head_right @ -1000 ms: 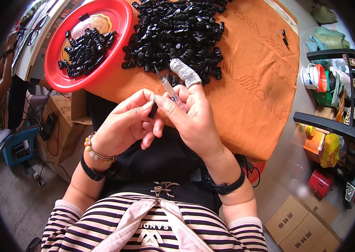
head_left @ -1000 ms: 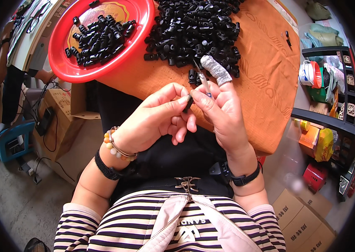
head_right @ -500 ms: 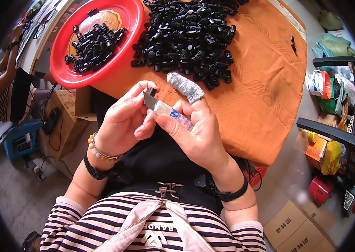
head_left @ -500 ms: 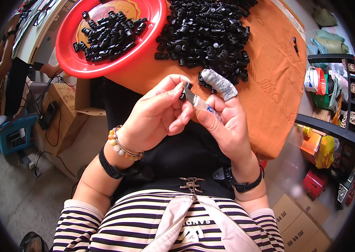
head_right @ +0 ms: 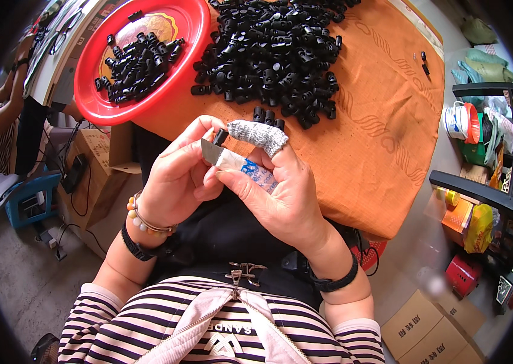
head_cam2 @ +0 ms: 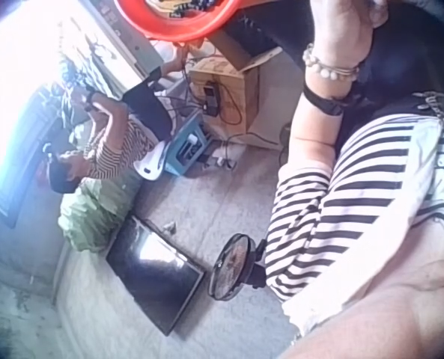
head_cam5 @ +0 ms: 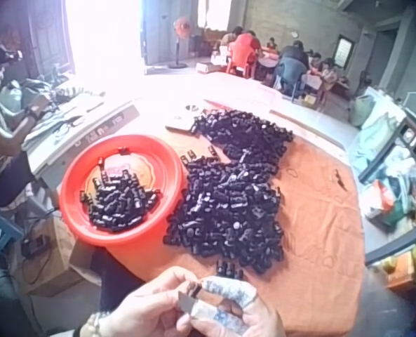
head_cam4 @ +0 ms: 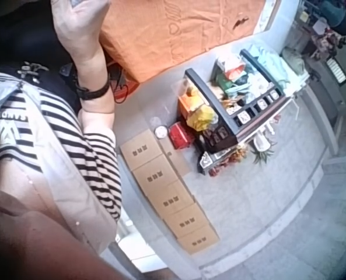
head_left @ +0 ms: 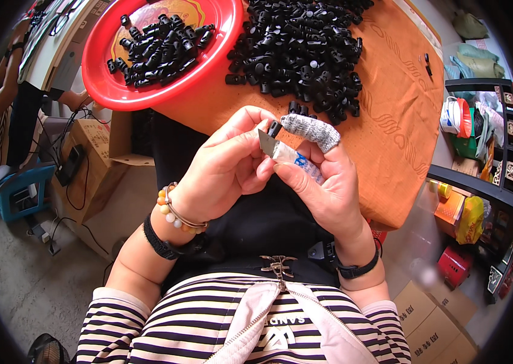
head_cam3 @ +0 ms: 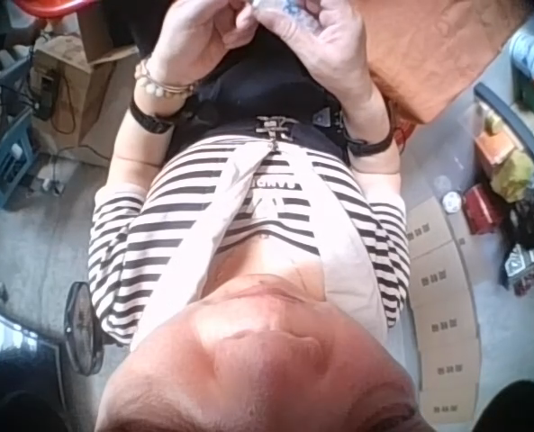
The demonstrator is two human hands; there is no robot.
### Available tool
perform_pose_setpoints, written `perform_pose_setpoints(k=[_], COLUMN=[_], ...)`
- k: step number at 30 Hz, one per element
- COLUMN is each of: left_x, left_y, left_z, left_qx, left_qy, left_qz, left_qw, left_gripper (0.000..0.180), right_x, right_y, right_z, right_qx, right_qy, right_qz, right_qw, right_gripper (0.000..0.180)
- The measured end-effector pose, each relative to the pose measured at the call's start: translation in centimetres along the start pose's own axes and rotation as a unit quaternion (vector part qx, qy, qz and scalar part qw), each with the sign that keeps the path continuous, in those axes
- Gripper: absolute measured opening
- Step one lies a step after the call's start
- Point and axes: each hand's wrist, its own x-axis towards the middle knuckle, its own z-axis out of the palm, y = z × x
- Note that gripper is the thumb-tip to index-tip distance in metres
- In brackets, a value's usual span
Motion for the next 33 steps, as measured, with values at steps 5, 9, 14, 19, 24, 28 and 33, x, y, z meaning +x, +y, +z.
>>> perform_pose_setpoints(k=[5, 9, 14, 19, 24, 28, 33], left_x=[-0.05, -0.07, -0.24, -0.35, -0.48, -0.6, -0.66], left_y=[0.17, 0.17, 0.28, 0.37, 0.34, 0.33, 0.3], left_z=[0.31, 0.32, -0.32, -0.45, -0.3, -0.44, -0.54], left_qx=[-0.003, -0.001, -0.021, -0.018, -0.01, -0.018, -0.02], left_qy=[0.016, 0.015, -0.04, -0.04, -0.026, -0.032, -0.029], left_qz=[-0.011, -0.009, 0.001, -0.009, -0.02, -0.022, -0.03], left_qw=[1.0, 1.0, 0.999, 0.999, 0.999, 0.999, 0.999], left_gripper=[0.023, 0.023, 0.018, 0.013, 0.012, 0.012, 0.013], right_x=[-0.02, 0.0, 0.02, -0.13, -0.12, -0.11, -0.12], right_y=[0.0, -0.01, -0.31, -0.42, -0.63, -0.47, -0.33], right_z=[0.05, 0.07, -0.09, -0.56, -0.54, -0.5, -0.6], right_qx=[0.007, -0.008, -0.011, -0.046, -0.02, -0.013, -0.016], right_qy=[0.004, 0.008, -0.005, -0.018, -0.018, -0.016, -0.017], right_qz=[0.002, -0.005, 0.006, 0.032, 0.038, 0.033, 0.038], right_qw=[1.0, 1.0, 1.0, 0.998, 0.999, 0.999, 0.999], right_gripper=[0.039, 0.039, 0.038, 0.036, 0.035, 0.033, 0.033])
